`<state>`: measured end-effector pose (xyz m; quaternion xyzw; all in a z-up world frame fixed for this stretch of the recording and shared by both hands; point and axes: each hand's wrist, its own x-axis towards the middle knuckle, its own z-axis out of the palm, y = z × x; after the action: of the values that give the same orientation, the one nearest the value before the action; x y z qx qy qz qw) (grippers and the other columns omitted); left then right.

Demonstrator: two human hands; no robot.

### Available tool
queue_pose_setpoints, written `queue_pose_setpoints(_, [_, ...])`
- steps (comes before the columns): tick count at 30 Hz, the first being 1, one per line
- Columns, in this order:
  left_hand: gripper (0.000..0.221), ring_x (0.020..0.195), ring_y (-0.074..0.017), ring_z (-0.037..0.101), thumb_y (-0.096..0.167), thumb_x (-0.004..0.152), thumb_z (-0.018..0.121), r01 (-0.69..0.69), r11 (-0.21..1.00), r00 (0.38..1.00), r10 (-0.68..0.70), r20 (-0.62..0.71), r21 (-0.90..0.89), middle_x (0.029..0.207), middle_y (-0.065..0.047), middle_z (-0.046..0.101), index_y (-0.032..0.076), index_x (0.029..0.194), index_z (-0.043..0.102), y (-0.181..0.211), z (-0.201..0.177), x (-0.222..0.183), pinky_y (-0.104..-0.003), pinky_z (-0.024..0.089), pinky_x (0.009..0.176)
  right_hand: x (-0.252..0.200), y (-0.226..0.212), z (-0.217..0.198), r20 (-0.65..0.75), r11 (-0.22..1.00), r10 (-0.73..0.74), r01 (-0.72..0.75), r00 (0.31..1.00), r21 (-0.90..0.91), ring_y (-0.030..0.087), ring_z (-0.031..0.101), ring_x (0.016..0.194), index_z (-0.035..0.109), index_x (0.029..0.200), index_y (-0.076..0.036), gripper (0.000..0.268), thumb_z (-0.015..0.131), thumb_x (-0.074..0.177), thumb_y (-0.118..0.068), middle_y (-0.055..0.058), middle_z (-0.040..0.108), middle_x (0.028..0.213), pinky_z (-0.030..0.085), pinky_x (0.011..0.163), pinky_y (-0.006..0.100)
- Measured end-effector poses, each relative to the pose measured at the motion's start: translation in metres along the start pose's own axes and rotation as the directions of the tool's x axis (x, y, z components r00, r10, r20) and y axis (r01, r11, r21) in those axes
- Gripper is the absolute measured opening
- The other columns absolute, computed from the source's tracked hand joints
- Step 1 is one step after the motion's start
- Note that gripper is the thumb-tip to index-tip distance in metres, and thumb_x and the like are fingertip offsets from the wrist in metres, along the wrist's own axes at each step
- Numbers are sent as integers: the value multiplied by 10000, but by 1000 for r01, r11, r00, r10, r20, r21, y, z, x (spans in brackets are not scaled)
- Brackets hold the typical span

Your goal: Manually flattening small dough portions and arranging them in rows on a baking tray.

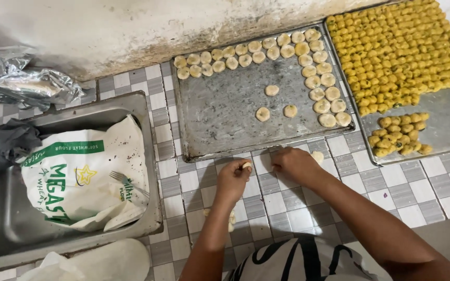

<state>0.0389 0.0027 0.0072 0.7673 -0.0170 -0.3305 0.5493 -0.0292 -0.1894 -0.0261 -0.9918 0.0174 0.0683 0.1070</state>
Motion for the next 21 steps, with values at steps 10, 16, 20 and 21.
queue_pose_setpoints(10, [200,619,-132,603,104,811,650,-26,1000,999,26,-41,-4,759,-88,618,3,982,636,-12,-8,7,-245,465,533,43,-13,-22,-162,996,85,-87,983,-7,289,628,859,604,1107,-213,345,461,875,-426,95,640,856,492,754,425])
queue_pose_setpoints(16, [186,751,-257,659,120,793,687,-83,974,992,101,-74,209,807,-133,641,35,959,682,-8,-3,3,-320,520,613,51,-29,18,-585,959,-244,101,773,-266,293,488,1152,489,1258,-167,590,212,925,-568,114,540,1185,304,975,539])
queue_pose_setpoints(20, [330,799,-364,653,31,729,700,-121,954,987,144,-67,273,830,-201,644,-35,1041,618,-5,-2,-4,-408,526,664,57,-34,13,-555,999,-42,22,831,-44,320,437,1208,473,1306,-154,545,285,946,-517,125,513,1231,252,991,574])
queue_pose_setpoints(21, [330,799,-364,653,31,729,700,-111,956,989,134,-69,270,830,-201,644,-35,1041,618,-6,-1,-5,-408,526,664,57,-45,6,-547,999,-43,25,836,-42,320,437,1208,473,1306,-154,545,285,946,-517,125,513,1231,252,991,574])
